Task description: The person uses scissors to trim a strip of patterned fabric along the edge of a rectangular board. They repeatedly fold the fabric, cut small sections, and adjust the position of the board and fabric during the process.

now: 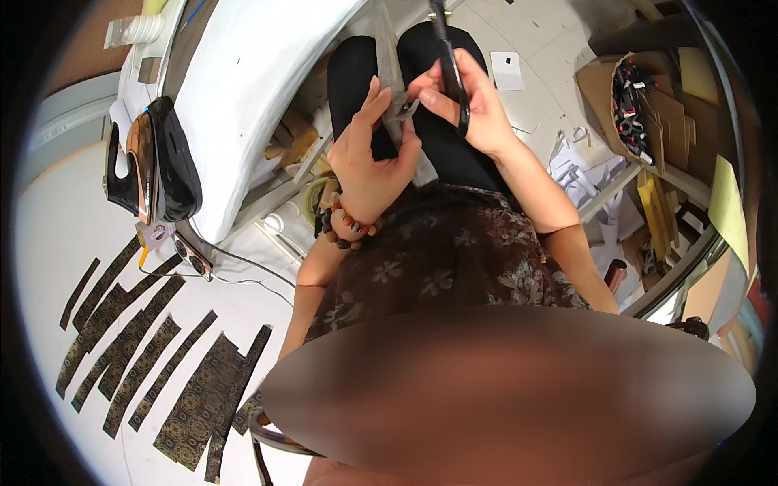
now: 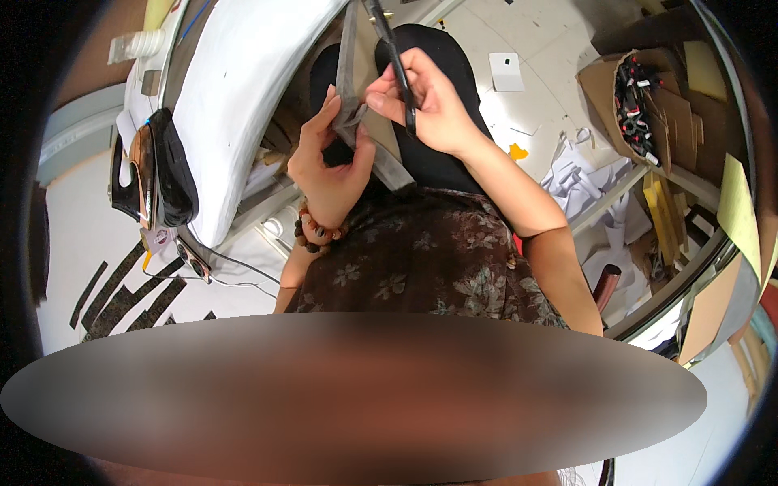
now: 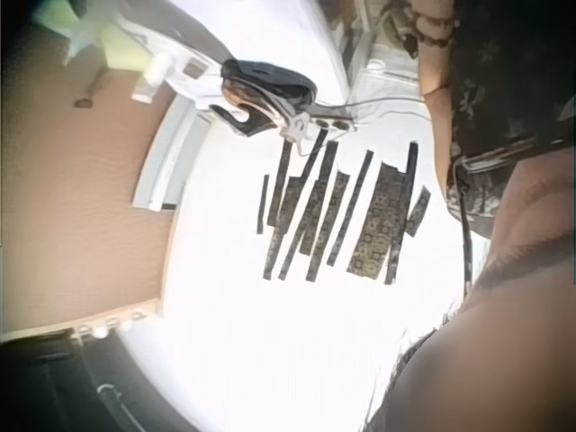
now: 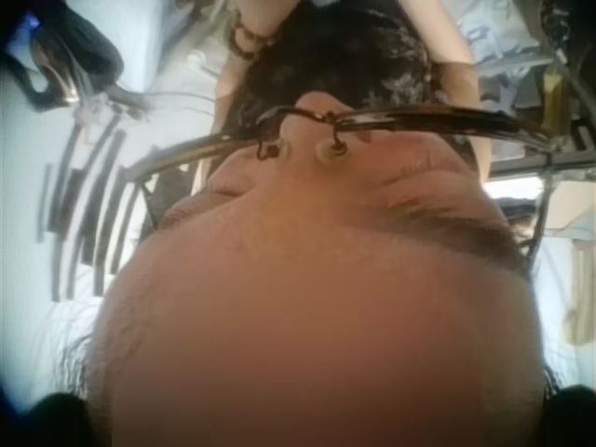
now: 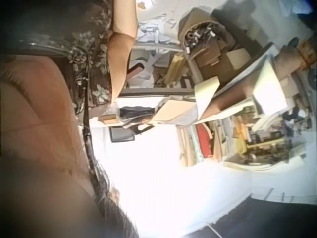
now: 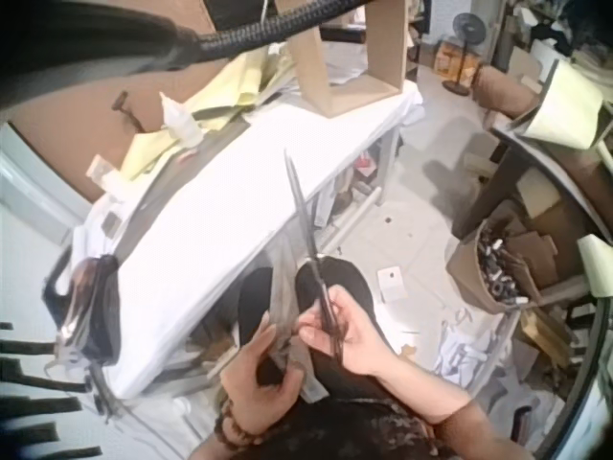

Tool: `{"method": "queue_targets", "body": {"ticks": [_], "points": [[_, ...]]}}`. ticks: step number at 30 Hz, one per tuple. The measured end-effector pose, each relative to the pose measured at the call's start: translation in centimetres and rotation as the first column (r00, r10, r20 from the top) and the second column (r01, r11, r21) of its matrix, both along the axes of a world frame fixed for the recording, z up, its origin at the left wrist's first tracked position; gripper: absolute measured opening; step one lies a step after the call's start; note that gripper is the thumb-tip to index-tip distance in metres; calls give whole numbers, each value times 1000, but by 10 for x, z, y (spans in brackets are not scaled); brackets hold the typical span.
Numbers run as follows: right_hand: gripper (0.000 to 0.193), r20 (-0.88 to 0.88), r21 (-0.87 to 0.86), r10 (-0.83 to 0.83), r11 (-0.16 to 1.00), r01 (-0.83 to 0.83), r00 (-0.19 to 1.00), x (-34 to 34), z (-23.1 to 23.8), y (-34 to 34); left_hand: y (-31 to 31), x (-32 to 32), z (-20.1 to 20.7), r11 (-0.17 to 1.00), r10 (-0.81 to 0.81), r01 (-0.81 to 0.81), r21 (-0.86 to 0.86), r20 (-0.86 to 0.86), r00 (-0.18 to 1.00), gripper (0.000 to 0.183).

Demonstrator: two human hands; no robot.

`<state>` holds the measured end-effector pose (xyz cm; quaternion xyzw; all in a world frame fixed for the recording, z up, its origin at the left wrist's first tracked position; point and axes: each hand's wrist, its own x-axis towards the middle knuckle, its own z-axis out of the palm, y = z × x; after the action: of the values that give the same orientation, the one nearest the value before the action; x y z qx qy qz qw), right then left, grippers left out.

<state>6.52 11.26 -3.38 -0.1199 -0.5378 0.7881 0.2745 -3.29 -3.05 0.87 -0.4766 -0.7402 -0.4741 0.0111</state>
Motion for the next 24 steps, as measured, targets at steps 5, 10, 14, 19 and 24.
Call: {"method": "queue_targets", "body": {"ticks": [5,10,14,19,24], "points": [[23,39,-411,155,903,-125,987,-5,18,5,1,3,-3,999,7,-12,51,97,995,41],[32,96,-416,170,902,-115,981,-6,28,4,-2,3,-4,1000,0,-3,22,111,994,40],[32,37,-430,131,897,-103,991,-7,23,1,-2,3,-1,1000,3,-4,11,107,994,41],[35,66,-626,205,771,-119,977,0,27,3,-3,4,-4,998,-13,1,66,174,985,45],[35,34,-637,195,760,-129,980,1,16,-5,-3,-3,5,998,-50,50,-23,-9,999,49]]}}
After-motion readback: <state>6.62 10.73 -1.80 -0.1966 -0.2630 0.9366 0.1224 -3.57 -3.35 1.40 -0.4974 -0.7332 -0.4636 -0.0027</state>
